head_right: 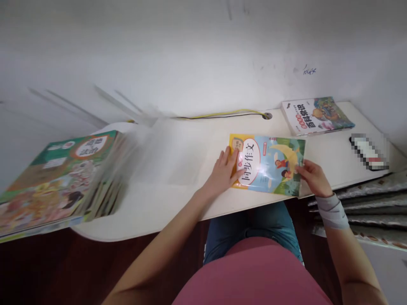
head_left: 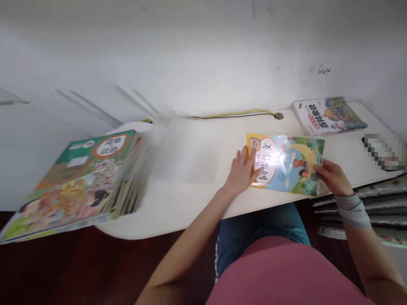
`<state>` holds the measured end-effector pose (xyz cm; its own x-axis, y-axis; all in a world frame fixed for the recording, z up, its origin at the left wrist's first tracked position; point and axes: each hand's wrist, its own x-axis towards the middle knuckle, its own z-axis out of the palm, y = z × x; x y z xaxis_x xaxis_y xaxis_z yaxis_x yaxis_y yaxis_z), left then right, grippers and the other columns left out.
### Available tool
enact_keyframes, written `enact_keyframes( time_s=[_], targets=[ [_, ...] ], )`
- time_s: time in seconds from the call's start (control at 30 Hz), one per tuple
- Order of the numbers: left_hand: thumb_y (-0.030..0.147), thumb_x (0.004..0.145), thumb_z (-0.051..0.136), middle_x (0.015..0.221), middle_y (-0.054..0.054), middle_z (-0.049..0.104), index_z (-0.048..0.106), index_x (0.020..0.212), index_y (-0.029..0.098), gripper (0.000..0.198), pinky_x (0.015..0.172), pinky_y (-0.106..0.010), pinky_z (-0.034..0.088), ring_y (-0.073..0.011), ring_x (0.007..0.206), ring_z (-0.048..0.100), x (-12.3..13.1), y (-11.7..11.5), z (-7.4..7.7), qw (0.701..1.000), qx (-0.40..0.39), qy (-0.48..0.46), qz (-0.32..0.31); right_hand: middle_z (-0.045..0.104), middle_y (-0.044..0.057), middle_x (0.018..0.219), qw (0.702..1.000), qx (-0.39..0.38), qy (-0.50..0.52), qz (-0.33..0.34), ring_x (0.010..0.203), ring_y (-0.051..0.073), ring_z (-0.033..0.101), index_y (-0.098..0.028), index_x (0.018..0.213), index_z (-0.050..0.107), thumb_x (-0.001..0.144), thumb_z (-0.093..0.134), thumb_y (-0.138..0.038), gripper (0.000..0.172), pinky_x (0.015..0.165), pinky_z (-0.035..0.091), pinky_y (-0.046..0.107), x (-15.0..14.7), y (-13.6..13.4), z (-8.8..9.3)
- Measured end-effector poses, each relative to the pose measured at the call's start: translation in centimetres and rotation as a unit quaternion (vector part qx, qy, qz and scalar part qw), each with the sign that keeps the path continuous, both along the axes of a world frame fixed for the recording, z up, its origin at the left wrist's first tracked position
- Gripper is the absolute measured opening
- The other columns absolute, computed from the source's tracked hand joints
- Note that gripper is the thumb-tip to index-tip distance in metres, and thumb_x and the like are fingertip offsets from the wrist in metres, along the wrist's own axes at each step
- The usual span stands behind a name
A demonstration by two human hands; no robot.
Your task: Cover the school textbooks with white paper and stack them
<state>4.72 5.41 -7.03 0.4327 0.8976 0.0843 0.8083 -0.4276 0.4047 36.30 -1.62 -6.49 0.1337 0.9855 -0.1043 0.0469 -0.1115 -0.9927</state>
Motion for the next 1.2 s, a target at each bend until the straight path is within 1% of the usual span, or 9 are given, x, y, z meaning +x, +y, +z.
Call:
enact_keyframes(
  time_s=[0.13,0.3,0.4,0.53,0.73,0.87,1.0,1.1,1.2],
  targets=[
    [0.055,0.088,0.044,0.155,-0.02,0.018,0.026,0.146,0.016,0.072,0.109,-0.059,0.02,-0.0428,0.14,0.018,1.7,3.1,-0.7,0.996,-0.025,0.089,-0.019,0.072,0.005,0.087,0.989,0.047,-0.12,-0.079,0.081,0.019,0.066,-0.02,0.119,0.057,0.068,0.072,-0.042,0.057,0.082,0.053,0.039,1.7,1.8,-0.6],
    [0.035,0.085,0.051,0.149,-0.022,0.032,0.032,0.142,0.009,0.065,0.108,-0.045,0.032,-0.0315,0.135,0.035,2.5,7.8,-0.2,0.998,-0.03,-0.042,0.03,0.067,0.007,0.095,0.935,0.066,-0.346,-0.049,0.075,0.019,0.061,-0.017,0.126,0.053,0.069,0.064,-0.032,0.06,0.076,0.051,0.038,1.5,5.7,-1.5],
    [0.028,0.081,0.053,0.138,-0.018,0.047,0.04,0.136,0.012,0.059,0.101,-0.04,0.041,-0.0261,0.121,0.05,2.4,10.3,-0.4,0.979,-0.052,-0.16,0.118,0.066,0.006,0.096,0.934,0.09,-0.343,-0.048,0.074,0.018,0.058,-0.017,0.12,0.058,0.068,0.063,-0.032,0.054,0.074,0.049,0.036,1.2,8.3,-1.7],
    [0.023,0.079,0.051,0.123,-0.011,0.058,0.049,0.126,0.016,0.048,0.084,-0.031,0.05,-0.0183,0.098,0.062,1.9,12.1,-0.7,0.951,-0.097,-0.238,0.172,0.06,-0.001,0.066,0.97,0.079,-0.216,-0.074,0.061,0.015,0.051,-0.016,0.104,0.067,0.064,0.066,-0.033,0.043,0.065,0.047,0.032,0.9,11.0,-1.7],
    [0.031,0.076,0.055,0.099,-0.007,0.068,0.064,0.101,0.016,0.031,0.078,-0.028,0.049,-0.0187,0.088,0.063,0.6,12.6,0.2,0.967,-0.119,-0.184,0.129,0.068,0.002,0.069,0.994,0.056,-0.049,-0.077,0.063,0.014,0.058,-0.017,0.072,0.069,0.058,0.067,-0.028,0.019,0.065,0.049,0.03,-0.5,14.0,-1.4],
    [0.042,0.082,0.045,0.084,-0.007,0.07,0.066,0.08,0.017,0.033,0.071,-0.029,0.048,-0.0203,0.08,0.063,-0.2,12.5,1.8,0.975,-0.147,-0.134,0.099,0.072,0.004,0.078,0.996,0.07,-0.014,-0.059,0.072,0.015,0.063,-0.018,0.071,0.071,0.056,0.066,-0.025,0.017,0.074,0.051,0.032,-1.9,15.4,-1.6],
    [0.05,0.079,0.049,0.079,-0.003,0.071,0.068,0.076,0.018,0.037,0.066,-0.026,0.047,-0.0195,0.076,0.063,0.5,12.6,3.4,0.975,-0.196,-0.098,0.033,0.074,0.003,0.083,0.995,0.091,0.006,-0.044,0.076,0.015,0.064,-0.019,0.076,0.072,0.058,0.066,-0.025,0.021,0.078,0.051,0.032,-2.5,15.9,-1.9],
    [0.05,0.078,0.051,0.082,-0.002,0.071,0.07,0.086,0.019,0.037,0.065,-0.027,0.047,-0.0187,0.074,0.064,1.7,13.4,4.4,0.963,-0.256,-0.059,-0.061,0.074,0.004,0.092,0.991,0.11,-0.072,-0.024,0.081,0.016,0.065,-0.018,0.084,0.072,0.064,0.061,-0.026,0.024,0.078,0.051,0.031,-2.3,16.0,-1.9],
    [0.038,0.077,0.055,0.089,-0.002,0.072,0.07,0.094,0.021,0.029,0.068,-0.028,0.048,-0.0177,0.077,0.065,2.8,14.6,5.0,0.967,-0.225,0.021,-0.116,0.073,0.005,0.094,0.965,0.112,-0.237,-0.003,0.08,0.016,0.066,-0.017,0.091,0.07,0.072,0.053,-0.023,0.026,0.075,0.051,0.031,-2.1,16.1,-2.0]
  ],
)
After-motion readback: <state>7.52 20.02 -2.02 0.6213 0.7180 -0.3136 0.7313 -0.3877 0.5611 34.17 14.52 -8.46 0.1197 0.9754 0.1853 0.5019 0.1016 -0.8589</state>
